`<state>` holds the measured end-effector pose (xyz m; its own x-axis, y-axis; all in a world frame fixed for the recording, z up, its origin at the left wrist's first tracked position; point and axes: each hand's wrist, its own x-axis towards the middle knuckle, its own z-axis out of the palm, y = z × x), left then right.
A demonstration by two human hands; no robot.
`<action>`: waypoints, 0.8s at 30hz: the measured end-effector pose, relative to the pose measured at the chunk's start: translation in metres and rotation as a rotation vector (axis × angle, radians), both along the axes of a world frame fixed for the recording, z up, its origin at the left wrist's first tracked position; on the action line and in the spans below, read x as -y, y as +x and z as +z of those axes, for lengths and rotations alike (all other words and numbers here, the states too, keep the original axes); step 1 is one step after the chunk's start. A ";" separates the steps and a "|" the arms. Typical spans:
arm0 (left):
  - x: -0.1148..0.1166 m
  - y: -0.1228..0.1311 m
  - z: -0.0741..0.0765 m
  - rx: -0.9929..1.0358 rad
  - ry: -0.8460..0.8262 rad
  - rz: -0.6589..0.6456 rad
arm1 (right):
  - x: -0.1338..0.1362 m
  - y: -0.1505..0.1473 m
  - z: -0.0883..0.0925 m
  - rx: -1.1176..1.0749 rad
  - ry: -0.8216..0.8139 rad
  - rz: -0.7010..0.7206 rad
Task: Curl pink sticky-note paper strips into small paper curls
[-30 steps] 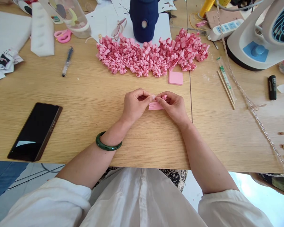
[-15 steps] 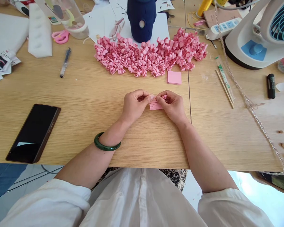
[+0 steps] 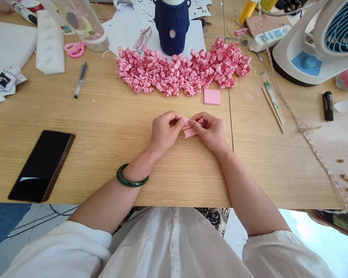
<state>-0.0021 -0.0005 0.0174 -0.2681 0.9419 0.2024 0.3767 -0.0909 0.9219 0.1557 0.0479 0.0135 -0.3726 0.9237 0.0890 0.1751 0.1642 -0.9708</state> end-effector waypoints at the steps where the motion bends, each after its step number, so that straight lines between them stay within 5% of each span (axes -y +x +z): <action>1: 0.000 0.000 0.000 0.021 -0.011 0.005 | 0.000 0.000 0.000 0.003 0.005 -0.005; 24: 0.000 -0.002 -0.002 0.107 -0.046 -0.055 | -0.001 0.000 -0.002 -0.027 0.004 -0.009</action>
<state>-0.0042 -0.0005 0.0154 -0.2332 0.9635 0.1317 0.2712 -0.0656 0.9603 0.1553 0.0494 0.0119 -0.3619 0.9266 0.1025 0.1506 0.1666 -0.9744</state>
